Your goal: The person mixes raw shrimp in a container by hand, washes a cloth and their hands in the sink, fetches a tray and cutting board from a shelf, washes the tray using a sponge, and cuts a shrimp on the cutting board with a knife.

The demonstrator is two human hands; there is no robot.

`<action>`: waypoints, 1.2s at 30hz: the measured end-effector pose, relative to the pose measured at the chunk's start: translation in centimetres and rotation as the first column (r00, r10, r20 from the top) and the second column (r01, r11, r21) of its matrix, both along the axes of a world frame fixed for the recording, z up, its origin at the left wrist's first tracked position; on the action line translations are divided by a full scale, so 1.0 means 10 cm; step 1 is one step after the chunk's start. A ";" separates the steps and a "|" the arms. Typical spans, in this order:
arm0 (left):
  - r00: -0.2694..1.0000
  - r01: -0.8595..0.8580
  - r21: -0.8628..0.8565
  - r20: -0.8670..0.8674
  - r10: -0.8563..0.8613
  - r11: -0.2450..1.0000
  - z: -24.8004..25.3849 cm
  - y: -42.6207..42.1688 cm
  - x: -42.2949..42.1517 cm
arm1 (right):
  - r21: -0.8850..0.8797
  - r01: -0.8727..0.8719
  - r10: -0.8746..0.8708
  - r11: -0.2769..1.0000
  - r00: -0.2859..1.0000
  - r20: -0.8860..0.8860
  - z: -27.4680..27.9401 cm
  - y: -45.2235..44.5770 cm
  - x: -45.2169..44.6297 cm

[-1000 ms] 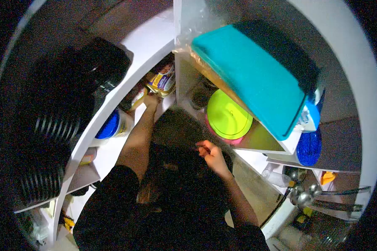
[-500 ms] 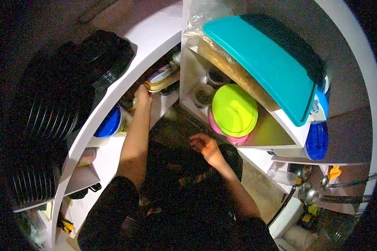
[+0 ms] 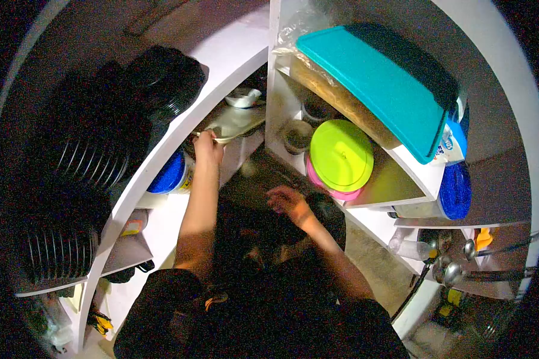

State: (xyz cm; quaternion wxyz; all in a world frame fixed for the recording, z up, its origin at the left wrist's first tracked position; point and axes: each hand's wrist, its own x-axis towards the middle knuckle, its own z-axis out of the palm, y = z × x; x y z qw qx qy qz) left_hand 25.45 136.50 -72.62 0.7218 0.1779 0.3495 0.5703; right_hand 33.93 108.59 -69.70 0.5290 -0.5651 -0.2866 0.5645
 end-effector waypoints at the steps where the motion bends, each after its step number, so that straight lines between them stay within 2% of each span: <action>1: 1.000 -0.007 -0.007 -0.004 0.007 1.000 0.11 -0.08 -0.03 | 0.001 -0.017 0.017 1.000 1.000 0.012 -0.02 0.03 -0.01; 2: 0.998 -0.045 -0.028 -0.040 0.043 0.999 0.17 -0.12 -0.05 | 0.000 -0.035 0.035 0.999 0.999 0.024 -0.04 0.06 -0.03; 5: 0.998 0.041 -0.069 0.046 -0.038 0.997 0.23 -0.16 -0.19 | -0.037 -0.048 0.048 0.998 0.999 0.015 -0.05 0.15 -0.07; 8: 0.996 0.035 -0.069 -0.080 -0.041 0.997 0.49 -0.32 -0.30 | -0.079 0.018 -0.043 0.997 0.946 -0.320 -0.04 0.40 -0.01; 11: 0.996 -0.022 0.010 -0.087 0.023 1.000 0.59 -0.52 -0.34 | -0.146 0.163 -0.218 0.976 0.805 -0.552 -0.07 0.91 -0.04; 12: 0.995 0.082 -0.057 -0.059 -0.086 0.995 0.48 -0.45 -0.43 | -0.177 0.182 -0.252 0.967 0.763 -0.595 -0.02 1.10 -0.08; 13: 0.989 0.142 -0.036 -0.035 -0.143 0.989 0.49 -0.45 -0.47 | -0.209 0.198 -0.287 0.958 0.718 -0.634 0.02 1.28 -0.12; 16: 0.939 0.345 -0.006 0.016 -0.345 0.939 0.53 -0.43 -0.58 | -0.088 0.217 -0.227 0.972 0.777 -0.587 -0.06 1.74 -0.20; 18: 0.863 0.505 -0.030 0.025 -0.504 0.863 0.52 -0.35 -0.67 | 0.313 0.099 0.049 0.944 0.900 -0.433 -0.43 1.97 -0.11; 20: 0.872 0.451 -0.057 -0.186 -0.453 0.891 0.54 -0.38 -0.71 | 0.165 0.280 -0.117 0.946 0.766 -0.632 -0.47 2.14 -0.09; 21: 0.860 0.420 -0.065 -0.289 -0.420 0.905 0.55 -0.39 -0.71 | 0.346 0.223 -0.079 0.911 0.920 -0.384 -0.51 2.24 0.01; 22: 0.800 0.390 -0.017 -0.489 -0.348 0.921 0.51 -0.40 -0.70 | 0.495 0.115 -0.077 0.861 0.992 -0.097 -0.73 2.36 0.19; 23: 0.625 0.419 0.128 -0.759 -0.183 0.899 0.50 -0.40 -0.70 | 0.458 0.125 -0.084 0.880 0.991 -0.109 -0.72 2.41 0.26; 24: 0.394 0.483 0.246 -0.918 0.042 0.840 0.48 -0.40 -0.71 | 0.419 0.134 -0.091 0.898 0.988 -0.121 -0.72 2.47 0.33; 25: 0.178 0.573 0.292 -0.956 0.231 0.766 0.52 -0.43 -0.71 | 0.381 0.143 -0.099 0.914 0.986 -0.134 -0.70 2.52 0.40; 26: -0.035 0.639 0.322 -0.895 0.444 0.699 0.56 -0.45 -0.70 | 0.301 0.159 -0.121 0.940 0.983 -0.141 -0.72 2.66 0.52; 28: 0.020 0.680 0.299 -0.920 0.391 0.669 0.63 -0.38 -0.68 | 0.124 0.197 -0.167 0.973 0.962 -0.215 -0.74 2.75 0.62; 29: 0.047 0.702 0.288 -0.931 0.361 0.651 0.64 -0.32 -0.66 | 0.025 0.211 -0.196 0.977 0.939 -0.281 -0.37 2.70 0.57; 30: 0.162 0.678 0.466 -0.849 0.503 0.568 0.57 -0.26 -0.63 | -0.073 0.218 -0.230 0.973 0.911 -0.343 0.09 2.63 0.52; 32: 0.270 0.638 0.516 -0.845 0.462 0.571 0.46 -0.09 -0.52 | -0.070 0.126 -0.143 0.990 0.925 -0.353 0.54 2.52 0.47; 33: 0.323 0.616 0.539 -0.838 0.440 0.575 0.43 -0.03 -0.46 | -0.082 0.150 -0.165 0.985 0.959 -0.232 0.65 2.54 0.39; 34: 0.377 0.598 0.571 -0.820 0.431 0.563 0.41 0.00 -0.39 | -0.045 0.310 -0.313 0.950 0.947 -0.076 0.87 2.47 0.21; 35: 0.399 0.595 0.578 -0.815 0.419 0.558 0.44 -0.01 -0.33 | 0.018 0.453 -0.453 0.891 0.888 0.074 1.02 2.40 0.07; 36: 0.421 0.590 0.587 -0.809 0.409 0.554 0.48 -0.03 -0.27 | 0.082 0.490 -0.497 0.868 0.855 0.148 0.90 2.45 0.10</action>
